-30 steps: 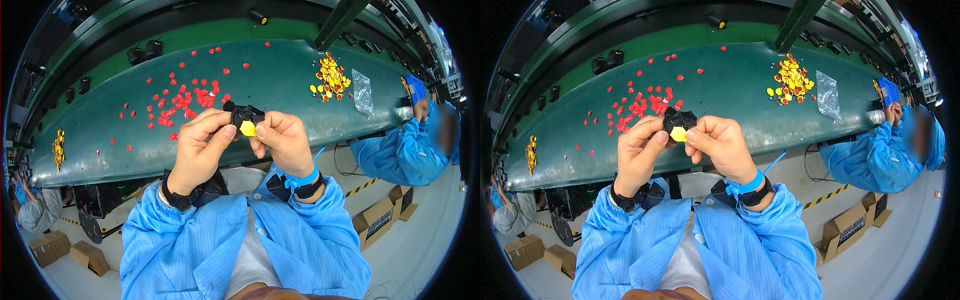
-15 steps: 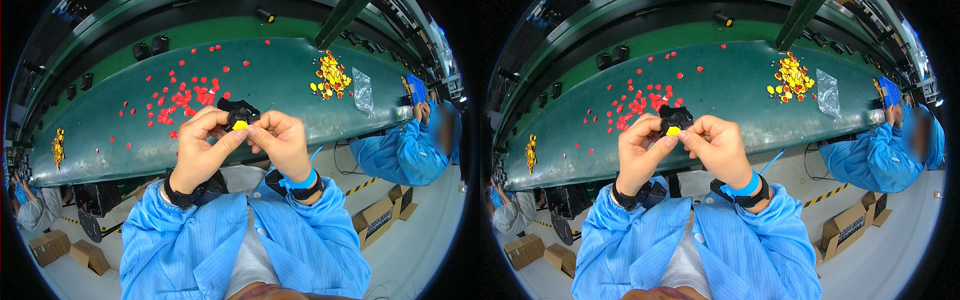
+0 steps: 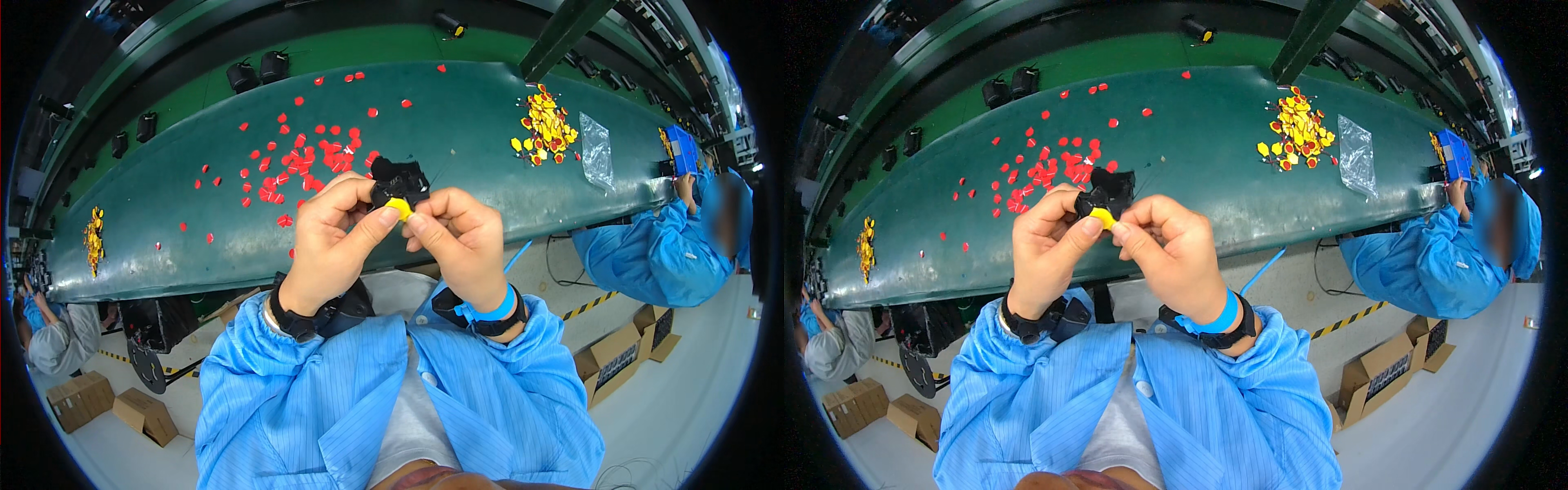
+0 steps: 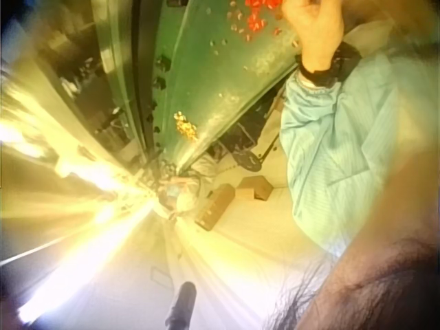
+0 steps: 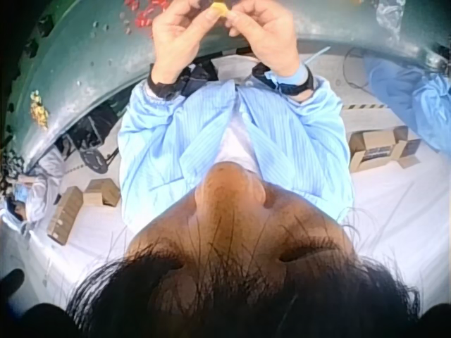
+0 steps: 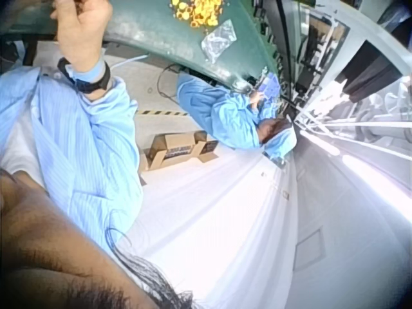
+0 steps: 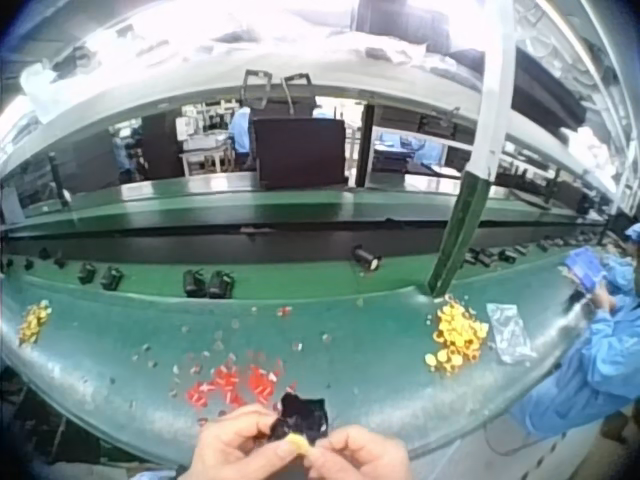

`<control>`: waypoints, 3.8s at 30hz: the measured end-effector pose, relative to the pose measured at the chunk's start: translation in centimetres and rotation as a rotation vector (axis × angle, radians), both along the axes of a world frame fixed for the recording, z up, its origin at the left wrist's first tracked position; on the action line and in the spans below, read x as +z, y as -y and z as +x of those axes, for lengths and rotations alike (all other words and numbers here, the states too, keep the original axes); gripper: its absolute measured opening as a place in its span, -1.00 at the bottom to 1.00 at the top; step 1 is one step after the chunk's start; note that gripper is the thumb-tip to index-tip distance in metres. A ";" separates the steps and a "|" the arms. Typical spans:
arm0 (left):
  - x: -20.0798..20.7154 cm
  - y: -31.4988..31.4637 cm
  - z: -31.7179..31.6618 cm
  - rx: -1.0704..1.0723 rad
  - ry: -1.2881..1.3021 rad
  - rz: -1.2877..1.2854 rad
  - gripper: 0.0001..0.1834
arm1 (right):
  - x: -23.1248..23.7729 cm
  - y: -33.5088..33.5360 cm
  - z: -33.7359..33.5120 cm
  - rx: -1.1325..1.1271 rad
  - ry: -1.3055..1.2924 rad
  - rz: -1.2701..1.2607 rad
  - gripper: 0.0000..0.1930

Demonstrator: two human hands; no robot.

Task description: Manually assembling small electronic parts by attaching color-coded pieces to a plastic base at a conveyor belt.

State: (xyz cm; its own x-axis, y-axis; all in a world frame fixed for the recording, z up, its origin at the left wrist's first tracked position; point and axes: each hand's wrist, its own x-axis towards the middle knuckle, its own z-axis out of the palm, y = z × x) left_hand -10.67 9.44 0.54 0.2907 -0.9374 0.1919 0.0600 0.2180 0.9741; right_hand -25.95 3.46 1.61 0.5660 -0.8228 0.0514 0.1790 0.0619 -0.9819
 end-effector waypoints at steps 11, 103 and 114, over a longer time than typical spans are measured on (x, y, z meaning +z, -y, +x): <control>1.6 -0.5 1.6 0.094 0.725 0.019 -0.78 | 0.0 0.8 -0.5 0.022 0.086 0.181 -0.91; 2.5 4.2 3.6 -0.338 -0.386 0.189 -0.79 | 0.9 5.2 0.2 0.053 0.218 -0.062 -0.83; 1.9 0.2 3.0 -0.017 0.588 -0.358 -0.82 | 0.6 3.3 -0.5 0.455 0.011 0.617 -0.80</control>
